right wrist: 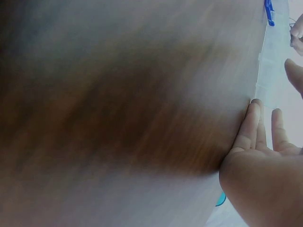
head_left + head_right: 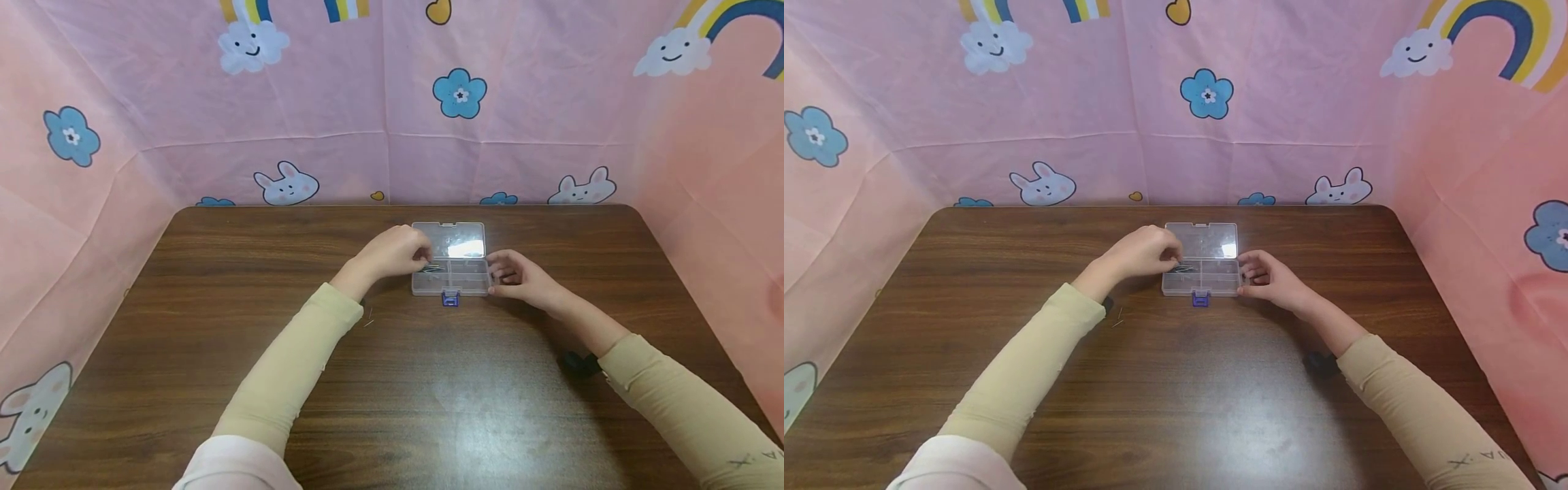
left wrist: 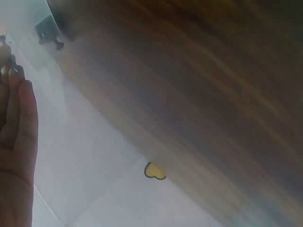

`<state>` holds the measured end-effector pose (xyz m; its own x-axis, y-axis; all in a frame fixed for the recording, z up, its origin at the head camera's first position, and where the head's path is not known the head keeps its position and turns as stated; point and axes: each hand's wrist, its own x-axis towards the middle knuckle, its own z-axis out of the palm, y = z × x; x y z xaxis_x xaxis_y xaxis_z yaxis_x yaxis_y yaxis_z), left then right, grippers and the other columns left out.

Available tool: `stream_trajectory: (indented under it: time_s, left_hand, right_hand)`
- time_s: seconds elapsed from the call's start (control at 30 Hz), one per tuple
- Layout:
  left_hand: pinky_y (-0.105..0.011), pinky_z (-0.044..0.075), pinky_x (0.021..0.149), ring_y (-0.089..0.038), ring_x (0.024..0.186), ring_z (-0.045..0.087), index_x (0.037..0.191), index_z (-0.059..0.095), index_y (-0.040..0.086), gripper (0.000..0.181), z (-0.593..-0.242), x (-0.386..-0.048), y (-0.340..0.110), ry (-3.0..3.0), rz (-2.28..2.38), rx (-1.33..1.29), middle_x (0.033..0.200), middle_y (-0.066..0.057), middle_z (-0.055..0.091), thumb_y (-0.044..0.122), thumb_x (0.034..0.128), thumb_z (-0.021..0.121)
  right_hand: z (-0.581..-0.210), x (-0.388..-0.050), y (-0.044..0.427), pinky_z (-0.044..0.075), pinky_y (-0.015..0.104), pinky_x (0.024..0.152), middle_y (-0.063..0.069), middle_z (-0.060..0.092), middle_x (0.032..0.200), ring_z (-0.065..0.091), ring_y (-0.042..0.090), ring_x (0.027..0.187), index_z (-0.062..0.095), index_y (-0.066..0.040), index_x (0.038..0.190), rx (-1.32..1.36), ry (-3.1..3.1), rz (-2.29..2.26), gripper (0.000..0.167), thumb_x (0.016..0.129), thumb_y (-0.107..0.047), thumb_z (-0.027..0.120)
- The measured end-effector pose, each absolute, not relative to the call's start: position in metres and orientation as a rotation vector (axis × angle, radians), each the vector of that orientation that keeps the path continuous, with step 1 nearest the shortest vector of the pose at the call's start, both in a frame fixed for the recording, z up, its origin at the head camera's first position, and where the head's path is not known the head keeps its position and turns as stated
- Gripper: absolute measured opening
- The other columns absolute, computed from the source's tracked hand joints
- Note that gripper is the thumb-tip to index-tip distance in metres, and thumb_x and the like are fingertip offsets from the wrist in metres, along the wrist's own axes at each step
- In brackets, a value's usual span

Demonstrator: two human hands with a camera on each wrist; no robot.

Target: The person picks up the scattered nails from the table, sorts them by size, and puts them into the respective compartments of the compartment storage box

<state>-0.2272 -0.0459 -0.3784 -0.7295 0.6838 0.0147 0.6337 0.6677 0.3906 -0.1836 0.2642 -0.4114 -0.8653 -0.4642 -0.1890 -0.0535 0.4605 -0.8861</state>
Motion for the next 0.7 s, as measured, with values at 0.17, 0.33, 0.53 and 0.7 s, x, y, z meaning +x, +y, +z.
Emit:
stream_trajectory:
  time_s: [0.17,0.33,0.53,0.7]
  left_hand:
    - [-0.042,0.055,0.110,-0.015,0.086,0.066,0.099,0.081,0.009,0.014,-0.380,-0.230,-0.039,2.734,0.518,1.096,0.098,-0.002,0.079,0.004,0.0969,0.068]
    - [-0.033,0.059,0.088,-0.014,0.086,0.066,0.099,0.080,0.010,0.012,-0.382,-0.233,-0.035,2.724,0.463,1.118,0.099,-0.001,0.079,0.006,0.0976,0.069]
    - [-0.034,0.059,0.090,-0.016,0.090,0.068,0.100,0.080,0.010,0.009,-0.380,-0.235,-0.039,2.726,0.454,1.144,0.099,-0.001,0.078,0.008,0.0976,0.071]
    - [-0.033,0.059,0.088,-0.016,0.090,0.068,0.099,0.080,0.010,0.008,-0.377,-0.234,-0.051,2.729,0.501,1.150,0.099,-0.001,0.078,0.007,0.0967,0.073]
  right_hand:
    - [-0.412,-0.185,0.264,0.044,0.016,0.100,0.024,0.056,0.138,0.053,0.031,0.125,0.046,0.000,0.150,-0.437,2.311,-1.384,0.058,0.098,-0.004,0.073]
    - [-0.411,-0.186,0.263,0.045,0.016,0.100,0.025,0.057,0.138,0.054,0.031,0.125,0.046,0.001,0.150,-0.450,2.320,-1.379,0.058,0.098,-0.004,0.072]
    - [-0.410,-0.187,0.260,0.045,0.019,0.100,0.025,0.057,0.137,0.055,0.031,0.123,0.046,0.002,0.149,-0.454,2.334,-1.375,0.058,0.098,-0.004,0.072]
    - [-0.412,-0.187,0.259,0.045,0.018,0.100,0.025,0.058,0.138,0.055,0.032,0.125,0.046,0.001,0.150,-0.435,2.328,-1.380,0.059,0.098,-0.004,0.073]
